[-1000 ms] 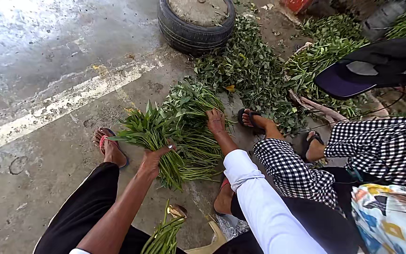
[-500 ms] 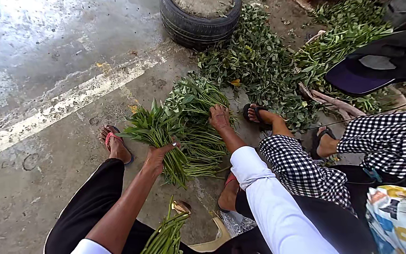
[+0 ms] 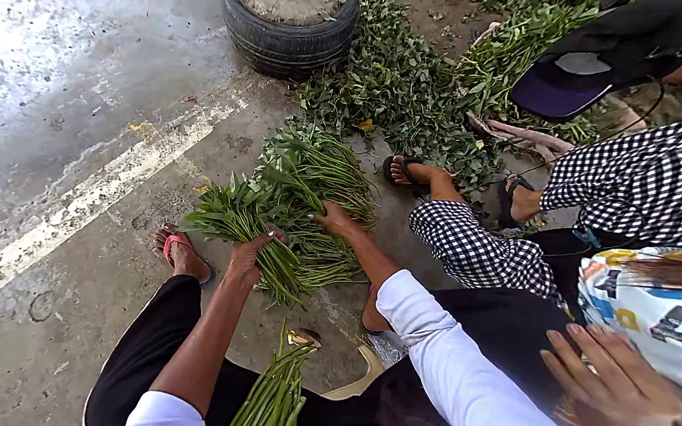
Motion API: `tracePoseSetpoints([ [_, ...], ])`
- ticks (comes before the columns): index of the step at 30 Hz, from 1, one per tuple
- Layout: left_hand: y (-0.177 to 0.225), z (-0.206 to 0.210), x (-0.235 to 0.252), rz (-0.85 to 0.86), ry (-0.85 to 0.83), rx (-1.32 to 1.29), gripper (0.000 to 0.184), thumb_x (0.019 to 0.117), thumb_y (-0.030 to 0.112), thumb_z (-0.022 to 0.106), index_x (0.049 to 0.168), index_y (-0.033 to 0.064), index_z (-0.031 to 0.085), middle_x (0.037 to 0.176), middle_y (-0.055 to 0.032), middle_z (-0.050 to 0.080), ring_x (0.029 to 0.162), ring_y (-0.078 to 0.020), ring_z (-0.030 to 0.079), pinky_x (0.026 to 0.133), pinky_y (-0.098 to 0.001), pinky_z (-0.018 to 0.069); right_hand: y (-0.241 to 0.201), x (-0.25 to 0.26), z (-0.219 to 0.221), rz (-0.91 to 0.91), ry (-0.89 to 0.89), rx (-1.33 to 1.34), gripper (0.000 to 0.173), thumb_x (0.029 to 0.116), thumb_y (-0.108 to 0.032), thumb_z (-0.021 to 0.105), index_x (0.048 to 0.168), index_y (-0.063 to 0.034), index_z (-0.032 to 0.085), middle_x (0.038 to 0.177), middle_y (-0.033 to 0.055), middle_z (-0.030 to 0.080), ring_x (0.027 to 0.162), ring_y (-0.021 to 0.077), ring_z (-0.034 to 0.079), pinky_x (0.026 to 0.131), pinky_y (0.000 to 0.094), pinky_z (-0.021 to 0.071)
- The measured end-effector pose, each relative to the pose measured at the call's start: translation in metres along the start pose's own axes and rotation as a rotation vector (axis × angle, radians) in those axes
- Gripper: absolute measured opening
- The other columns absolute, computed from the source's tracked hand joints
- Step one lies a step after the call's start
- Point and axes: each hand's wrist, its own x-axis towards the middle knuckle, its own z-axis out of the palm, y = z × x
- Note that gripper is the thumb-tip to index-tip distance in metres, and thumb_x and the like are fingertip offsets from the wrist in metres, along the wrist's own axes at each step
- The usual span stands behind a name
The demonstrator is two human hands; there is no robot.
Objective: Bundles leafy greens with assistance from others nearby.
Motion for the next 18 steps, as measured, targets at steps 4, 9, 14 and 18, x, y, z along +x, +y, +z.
tracePoseSetpoints([
  [4, -0.006, 0.000, 0.004, -0.015, -0.005, 0.039, 0.025, 0.0944, -0.003, 0.065, 0.119, -0.0043, 0.063, 0.099, -0.0191, 0.074, 0.087, -0.0293, 0.074, 0.081, -0.0423, 0.0625, 0.004, -0.029, 0.025, 0.059, 0.031, 0.483, 0.045, 0.1042, -0.022, 0.062, 0.141, 0.0012, 0.054, 0.112, 0.0170, 0.067, 0.086, 0.0193, 0.065, 0.078, 0.0356, 0.0560],
  [9, -0.010, 0.002, 0.013, -0.013, -0.011, 0.050, 0.025, 0.0947, -0.004, 0.064, 0.119, -0.0045, 0.062, 0.099, -0.0199, 0.073, 0.085, -0.0291, 0.074, 0.079, -0.0425, 0.0627, -0.007, -0.059, 0.047, -0.026, 0.117, 0.636, 0.039, 0.1045, -0.012, 0.059, 0.142, -0.0008, 0.052, 0.106, 0.0152, 0.066, 0.076, 0.0174, 0.063, 0.070, 0.0334, 0.0558],
  [14, -0.015, 0.005, 0.016, -0.099, -0.034, 0.132, 0.040, 0.0931, 0.007, 0.072, 0.130, 0.0013, 0.059, 0.111, -0.0167, 0.073, 0.097, -0.0265, 0.073, 0.085, -0.0434, 0.0606, -0.004, -0.086, 0.071, -0.123, 0.068, 0.367, 0.045, 0.1016, -0.012, 0.064, 0.144, -0.0007, 0.053, 0.121, 0.0228, 0.067, 0.099, 0.0297, 0.070, 0.090, 0.0463, 0.0582],
  [18, -0.020, 0.011, 0.016, -0.138, -0.057, 0.254, 0.056, 0.0883, 0.016, 0.080, 0.136, 0.0054, 0.054, 0.116, -0.0139, 0.069, 0.102, -0.0231, 0.069, 0.088, -0.0436, 0.0589, 0.006, -0.094, 0.080, -0.185, 0.041, 0.331, 0.042, 0.1023, -0.011, 0.062, 0.143, -0.0032, 0.055, 0.125, 0.0220, 0.067, 0.106, 0.0306, 0.069, 0.096, 0.0475, 0.0559],
])
